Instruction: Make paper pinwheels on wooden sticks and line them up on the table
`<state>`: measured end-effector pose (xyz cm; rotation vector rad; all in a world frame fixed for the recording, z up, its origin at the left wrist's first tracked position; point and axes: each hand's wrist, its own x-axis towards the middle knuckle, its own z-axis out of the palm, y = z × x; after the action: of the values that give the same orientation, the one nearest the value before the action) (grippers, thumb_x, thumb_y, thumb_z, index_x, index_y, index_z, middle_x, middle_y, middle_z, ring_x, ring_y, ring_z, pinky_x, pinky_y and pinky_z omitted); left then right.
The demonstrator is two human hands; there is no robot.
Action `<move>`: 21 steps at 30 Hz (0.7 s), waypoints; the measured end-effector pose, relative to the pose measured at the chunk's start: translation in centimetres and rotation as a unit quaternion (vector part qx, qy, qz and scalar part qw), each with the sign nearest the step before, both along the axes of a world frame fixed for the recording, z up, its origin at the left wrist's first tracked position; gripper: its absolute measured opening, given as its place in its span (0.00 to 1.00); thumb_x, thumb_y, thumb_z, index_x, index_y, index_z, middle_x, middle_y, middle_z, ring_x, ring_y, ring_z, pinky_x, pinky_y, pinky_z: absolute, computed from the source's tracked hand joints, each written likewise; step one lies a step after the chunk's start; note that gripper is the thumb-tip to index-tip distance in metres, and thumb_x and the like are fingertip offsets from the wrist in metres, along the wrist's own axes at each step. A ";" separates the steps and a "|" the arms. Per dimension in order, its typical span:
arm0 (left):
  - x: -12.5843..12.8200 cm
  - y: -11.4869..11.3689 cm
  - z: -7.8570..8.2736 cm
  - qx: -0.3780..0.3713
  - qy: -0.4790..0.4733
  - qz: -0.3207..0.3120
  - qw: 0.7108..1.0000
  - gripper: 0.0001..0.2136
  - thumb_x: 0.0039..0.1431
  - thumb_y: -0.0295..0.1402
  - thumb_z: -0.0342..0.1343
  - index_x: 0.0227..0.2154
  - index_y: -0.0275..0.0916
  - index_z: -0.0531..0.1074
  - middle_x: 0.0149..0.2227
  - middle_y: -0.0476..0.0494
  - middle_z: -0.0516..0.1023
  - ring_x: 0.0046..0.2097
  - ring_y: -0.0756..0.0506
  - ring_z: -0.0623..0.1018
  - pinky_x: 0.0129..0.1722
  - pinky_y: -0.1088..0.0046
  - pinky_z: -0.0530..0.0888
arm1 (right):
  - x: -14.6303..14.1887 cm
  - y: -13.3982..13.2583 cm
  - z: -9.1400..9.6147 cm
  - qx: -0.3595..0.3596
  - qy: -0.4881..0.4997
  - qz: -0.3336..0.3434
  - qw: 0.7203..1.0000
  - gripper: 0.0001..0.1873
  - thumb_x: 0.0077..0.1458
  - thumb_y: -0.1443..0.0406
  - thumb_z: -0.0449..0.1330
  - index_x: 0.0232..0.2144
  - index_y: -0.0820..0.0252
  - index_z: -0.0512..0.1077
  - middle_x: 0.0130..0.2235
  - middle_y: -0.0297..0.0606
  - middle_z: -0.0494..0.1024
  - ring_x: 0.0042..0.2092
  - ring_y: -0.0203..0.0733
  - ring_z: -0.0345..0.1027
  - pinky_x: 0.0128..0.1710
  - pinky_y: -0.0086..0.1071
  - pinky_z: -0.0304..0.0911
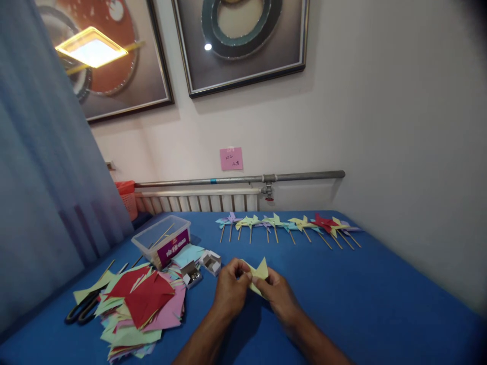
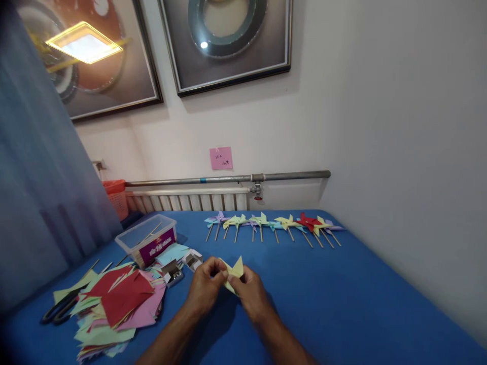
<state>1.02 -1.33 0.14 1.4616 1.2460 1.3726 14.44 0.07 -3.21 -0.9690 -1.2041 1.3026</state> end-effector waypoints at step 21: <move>-5.1 0.6 1.1 0.021 0.029 0.080 0.996 0.04 0.52 0.33 0.59 0.31 0.40 0.74 0.28 0.49 0.76 0.31 0.47 0.74 0.33 0.73 0.69 | 0.4 0.9 -1.4 -0.049 0.037 -0.037 0.997 0.20 0.41 0.53 0.70 0.35 0.59 0.79 0.32 0.40 0.84 0.34 0.50 0.77 0.35 0.38 0.71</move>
<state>-4.12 -0.69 1.20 1.4655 1.4052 1.4793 14.87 0.95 -4.60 -1.0169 -1.0462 1.3381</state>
